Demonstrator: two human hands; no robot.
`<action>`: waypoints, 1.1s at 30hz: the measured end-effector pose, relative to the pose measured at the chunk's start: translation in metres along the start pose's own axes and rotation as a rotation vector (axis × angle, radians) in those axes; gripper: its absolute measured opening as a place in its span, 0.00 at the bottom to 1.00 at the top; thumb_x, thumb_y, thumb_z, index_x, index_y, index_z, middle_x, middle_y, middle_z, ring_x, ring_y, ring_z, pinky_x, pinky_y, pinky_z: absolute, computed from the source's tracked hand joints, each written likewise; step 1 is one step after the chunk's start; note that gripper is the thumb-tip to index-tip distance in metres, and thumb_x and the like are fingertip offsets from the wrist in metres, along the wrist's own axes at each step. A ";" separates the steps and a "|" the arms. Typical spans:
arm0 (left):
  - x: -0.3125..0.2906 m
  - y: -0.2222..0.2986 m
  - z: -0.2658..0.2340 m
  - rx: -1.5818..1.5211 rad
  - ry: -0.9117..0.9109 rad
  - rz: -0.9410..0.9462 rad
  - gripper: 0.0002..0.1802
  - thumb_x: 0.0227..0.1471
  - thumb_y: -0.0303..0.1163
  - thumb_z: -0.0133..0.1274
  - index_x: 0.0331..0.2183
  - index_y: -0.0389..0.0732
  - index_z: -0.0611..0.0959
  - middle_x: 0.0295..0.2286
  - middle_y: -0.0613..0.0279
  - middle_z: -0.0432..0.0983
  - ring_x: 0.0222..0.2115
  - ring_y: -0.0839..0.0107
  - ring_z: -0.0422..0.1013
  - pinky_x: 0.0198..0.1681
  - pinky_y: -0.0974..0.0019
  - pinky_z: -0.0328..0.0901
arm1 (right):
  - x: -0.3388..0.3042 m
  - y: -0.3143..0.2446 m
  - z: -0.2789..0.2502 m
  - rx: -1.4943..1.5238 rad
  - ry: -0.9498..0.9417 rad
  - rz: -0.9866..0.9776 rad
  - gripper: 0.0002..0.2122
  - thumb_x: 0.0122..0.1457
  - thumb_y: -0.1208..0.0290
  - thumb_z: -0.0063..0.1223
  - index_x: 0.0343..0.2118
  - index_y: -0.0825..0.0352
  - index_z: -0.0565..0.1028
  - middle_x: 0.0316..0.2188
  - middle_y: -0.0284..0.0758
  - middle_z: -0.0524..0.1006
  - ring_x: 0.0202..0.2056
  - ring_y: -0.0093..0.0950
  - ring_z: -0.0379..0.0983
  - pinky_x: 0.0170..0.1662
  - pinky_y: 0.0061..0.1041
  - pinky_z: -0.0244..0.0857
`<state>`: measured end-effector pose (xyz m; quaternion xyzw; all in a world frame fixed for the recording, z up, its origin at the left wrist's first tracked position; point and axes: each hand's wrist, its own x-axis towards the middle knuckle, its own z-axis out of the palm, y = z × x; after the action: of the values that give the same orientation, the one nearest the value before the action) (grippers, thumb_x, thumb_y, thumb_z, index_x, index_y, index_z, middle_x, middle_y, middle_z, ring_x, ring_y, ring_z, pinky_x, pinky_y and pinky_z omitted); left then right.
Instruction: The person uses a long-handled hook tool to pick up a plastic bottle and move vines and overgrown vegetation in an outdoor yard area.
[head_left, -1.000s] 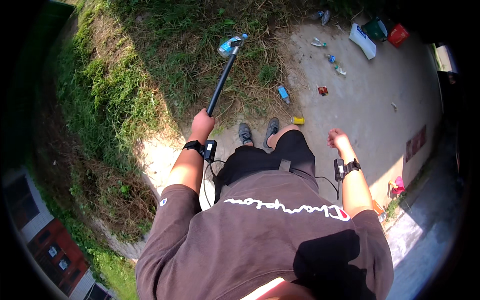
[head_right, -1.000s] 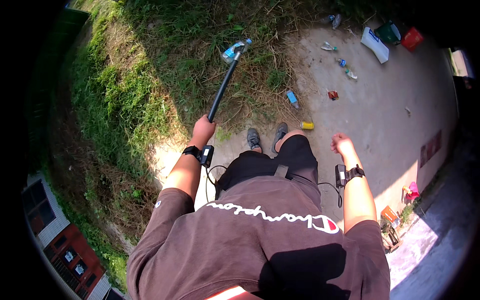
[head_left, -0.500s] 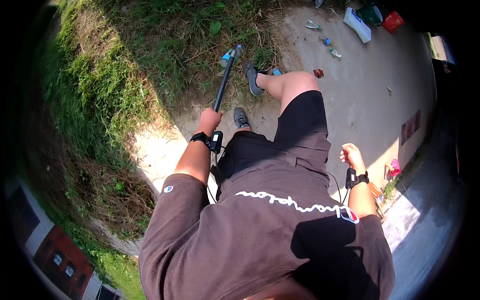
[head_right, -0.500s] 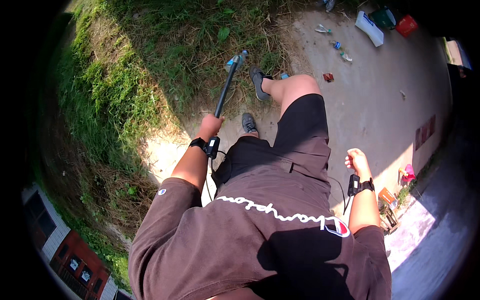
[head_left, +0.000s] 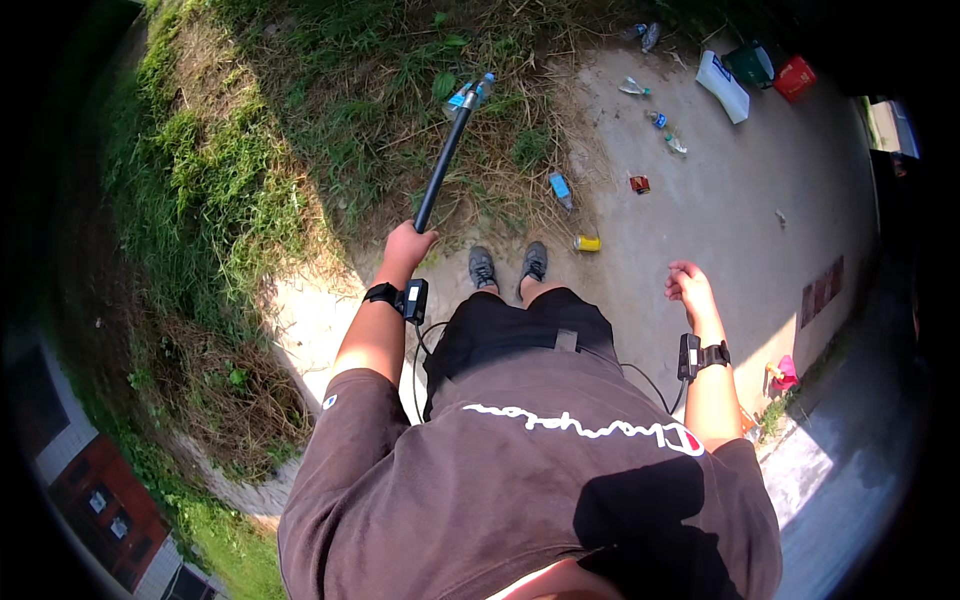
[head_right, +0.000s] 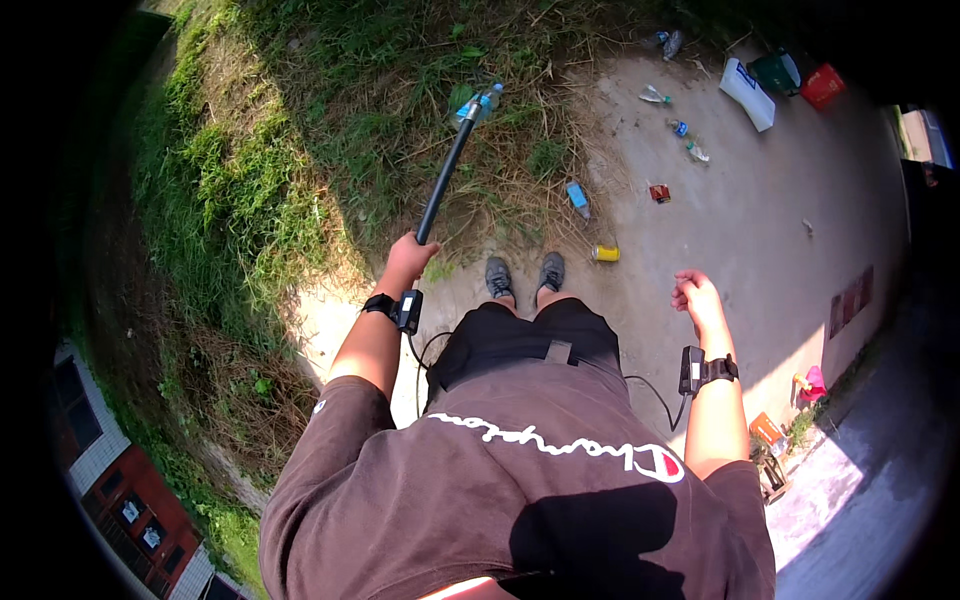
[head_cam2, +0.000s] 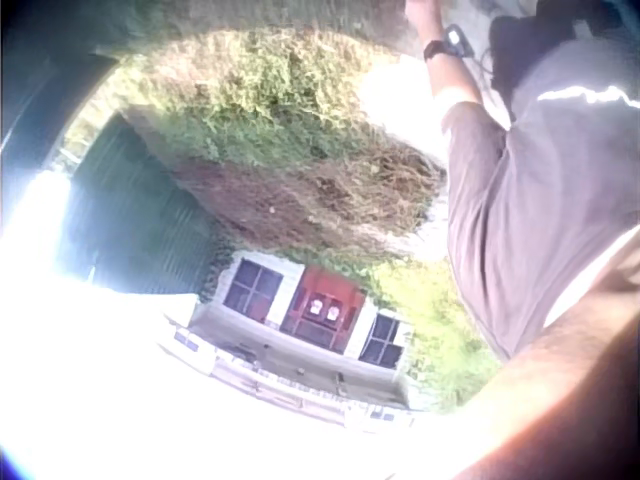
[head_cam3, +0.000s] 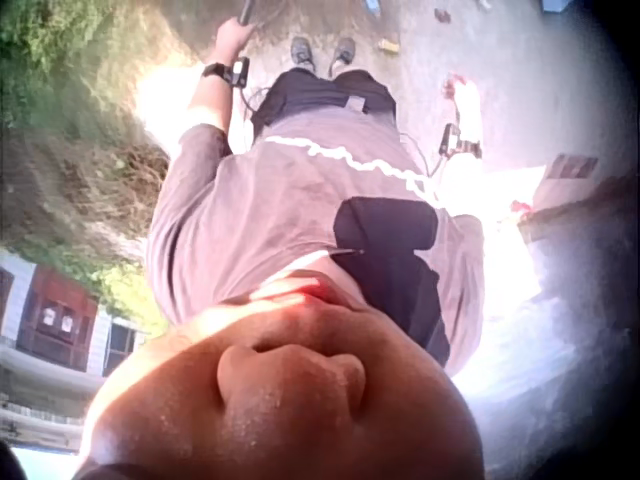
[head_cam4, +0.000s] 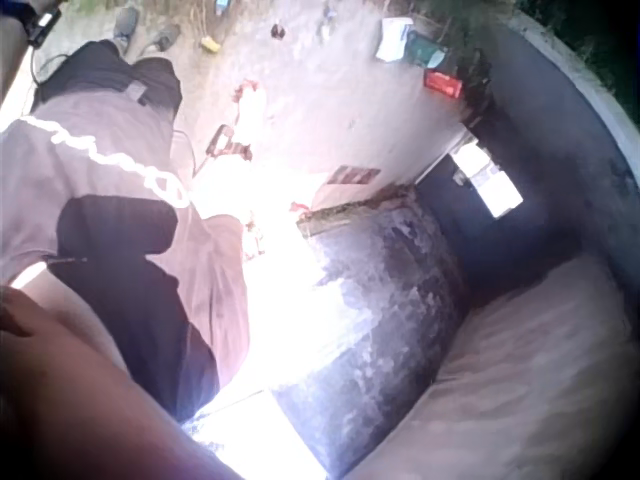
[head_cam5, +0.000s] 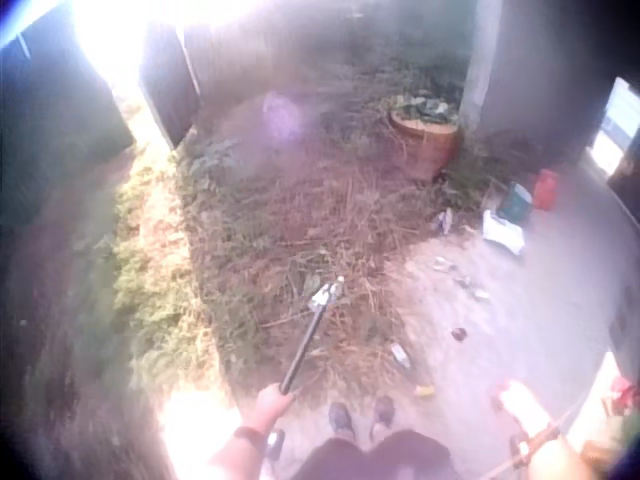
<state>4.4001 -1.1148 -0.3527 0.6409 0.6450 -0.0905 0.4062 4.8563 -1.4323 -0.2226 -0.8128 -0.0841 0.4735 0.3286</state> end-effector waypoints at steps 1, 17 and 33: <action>0.002 -0.007 0.006 0.019 -0.006 0.027 0.21 0.47 0.44 0.61 0.35 0.36 0.80 0.26 0.50 0.78 0.27 0.57 0.76 0.30 0.57 0.69 | -0.009 -0.009 -0.003 -0.024 0.012 -0.031 0.11 0.60 0.71 0.45 0.43 0.68 0.73 0.24 0.32 0.75 0.24 0.23 0.72 0.29 0.23 0.66; -0.011 0.045 0.020 -0.100 -0.326 -0.015 0.24 0.45 0.47 0.62 0.34 0.35 0.82 0.30 0.46 0.80 0.36 0.49 0.76 0.41 0.54 0.69 | -0.105 0.182 -0.047 0.096 -0.010 0.539 0.07 0.63 0.69 0.46 0.38 0.66 0.71 0.23 0.32 0.74 0.19 0.24 0.71 0.22 0.23 0.66; -0.107 -0.042 0.006 -0.345 0.018 -0.407 0.16 0.51 0.38 0.60 0.25 0.36 0.75 0.13 0.63 0.68 0.10 0.71 0.64 0.13 0.65 0.60 | 0.045 0.075 -0.027 -0.045 -0.187 0.212 0.10 0.60 0.69 0.47 0.43 0.66 0.72 0.24 0.32 0.74 0.22 0.23 0.71 0.28 0.23 0.65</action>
<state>4.3482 -1.2061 -0.3046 0.4202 0.7700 -0.0533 0.4771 4.8899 -1.4820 -0.2914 -0.7767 -0.0388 0.5773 0.2490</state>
